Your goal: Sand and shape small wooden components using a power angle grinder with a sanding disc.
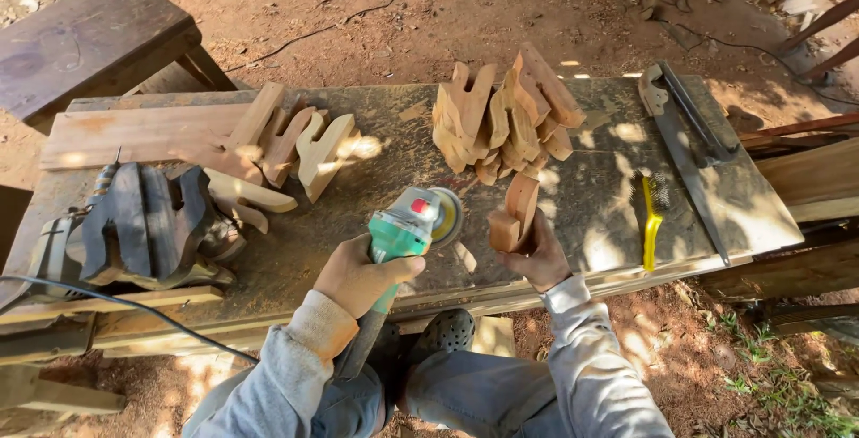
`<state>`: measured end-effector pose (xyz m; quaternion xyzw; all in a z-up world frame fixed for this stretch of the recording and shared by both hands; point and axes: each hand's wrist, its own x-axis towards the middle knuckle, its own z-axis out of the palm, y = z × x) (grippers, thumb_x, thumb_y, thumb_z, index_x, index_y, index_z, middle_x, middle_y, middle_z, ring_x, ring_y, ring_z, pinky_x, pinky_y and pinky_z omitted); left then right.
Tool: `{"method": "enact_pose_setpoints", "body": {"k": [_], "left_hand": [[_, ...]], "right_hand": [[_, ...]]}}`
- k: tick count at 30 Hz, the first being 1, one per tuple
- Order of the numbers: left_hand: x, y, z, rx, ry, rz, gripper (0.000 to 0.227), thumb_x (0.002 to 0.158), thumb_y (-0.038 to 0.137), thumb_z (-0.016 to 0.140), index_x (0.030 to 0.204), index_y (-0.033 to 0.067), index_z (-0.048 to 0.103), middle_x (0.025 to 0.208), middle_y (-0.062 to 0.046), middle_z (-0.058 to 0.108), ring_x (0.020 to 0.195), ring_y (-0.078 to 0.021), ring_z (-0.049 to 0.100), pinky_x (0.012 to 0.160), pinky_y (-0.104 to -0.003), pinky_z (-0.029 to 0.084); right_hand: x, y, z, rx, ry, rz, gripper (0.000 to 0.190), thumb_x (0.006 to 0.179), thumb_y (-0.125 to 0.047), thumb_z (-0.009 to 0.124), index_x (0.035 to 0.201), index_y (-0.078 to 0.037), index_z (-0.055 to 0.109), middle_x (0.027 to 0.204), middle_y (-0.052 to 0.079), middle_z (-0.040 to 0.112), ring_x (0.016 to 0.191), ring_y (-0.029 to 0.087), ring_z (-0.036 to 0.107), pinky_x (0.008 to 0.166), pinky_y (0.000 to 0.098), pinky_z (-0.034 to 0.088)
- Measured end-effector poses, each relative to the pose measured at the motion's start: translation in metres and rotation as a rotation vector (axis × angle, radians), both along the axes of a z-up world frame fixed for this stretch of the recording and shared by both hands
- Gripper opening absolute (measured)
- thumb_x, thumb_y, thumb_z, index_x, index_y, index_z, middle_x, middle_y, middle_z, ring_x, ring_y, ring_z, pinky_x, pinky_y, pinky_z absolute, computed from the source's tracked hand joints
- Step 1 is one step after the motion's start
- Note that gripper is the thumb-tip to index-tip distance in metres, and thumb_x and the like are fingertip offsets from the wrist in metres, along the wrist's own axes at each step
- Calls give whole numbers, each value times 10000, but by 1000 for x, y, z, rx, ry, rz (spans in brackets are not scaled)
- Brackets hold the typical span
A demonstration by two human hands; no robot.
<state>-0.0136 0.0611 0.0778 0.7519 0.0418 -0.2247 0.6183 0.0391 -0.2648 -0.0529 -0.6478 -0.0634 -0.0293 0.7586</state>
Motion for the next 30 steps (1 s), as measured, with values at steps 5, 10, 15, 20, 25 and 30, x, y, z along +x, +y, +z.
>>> {"method": "enact_pose_setpoints", "body": {"k": [5, 10, 15, 20, 25, 30], "left_hand": [[-10, -6, 12, 8, -21, -28, 417, 780, 415, 829, 1014, 91, 712, 946, -164, 745, 985, -383, 709, 887, -616, 572], [-9, -7, 5, 44, -26, -125, 522, 773, 476, 801, 1093, 79, 686, 1009, -190, 710, 1029, -420, 677, 906, -635, 569], [-11, -14, 7, 96, -7, -170, 607, 781, 477, 807, 1190, 55, 658, 1091, -214, 698, 1087, -456, 657, 962, -660, 559], [-10, -18, 10, 154, 36, -207, 625, 765, 486, 817, 1181, 57, 633, 1084, -193, 681, 1078, -430, 661, 966, -652, 564], [-5, -17, 0, 123, 24, -155, 622, 767, 534, 810, 1174, 87, 661, 1102, -181, 696, 1096, -423, 664, 983, -649, 566], [-6, -15, 3, 108, 6, -122, 672, 775, 543, 797, 1209, 50, 653, 1121, -215, 693, 1121, -457, 652, 984, -671, 551]], "right_hand": [[-10, 4, 34, -638, -18, -119, 820, 592, -55, 919, 1328, -152, 570, 1176, 170, 682, 1066, 390, 702, 904, 506, 542], [-6, -1, 28, -757, -160, -149, 946, 544, -31, 875, 1427, -126, 549, 1350, 152, 542, 1127, 400, 648, 1007, 506, 531], [-5, 6, 32, -907, -334, -169, 942, 474, -103, 889, 1371, -171, 610, 1308, 80, 596, 1226, 382, 575, 1057, 511, 449], [-5, 9, 36, -940, -367, -185, 904, 466, -116, 870, 1336, -201, 638, 1315, 31, 609, 1228, 350, 587, 1060, 503, 454], [-11, 10, 40, -887, -234, -182, 898, 506, -94, 879, 1358, -179, 608, 1337, 59, 587, 1249, 354, 572, 1070, 506, 443], [-12, 11, 32, -708, -24, -165, 923, 550, -19, 850, 1412, -147, 546, 1269, 99, 584, 1151, 304, 674, 1057, 466, 527]]}}
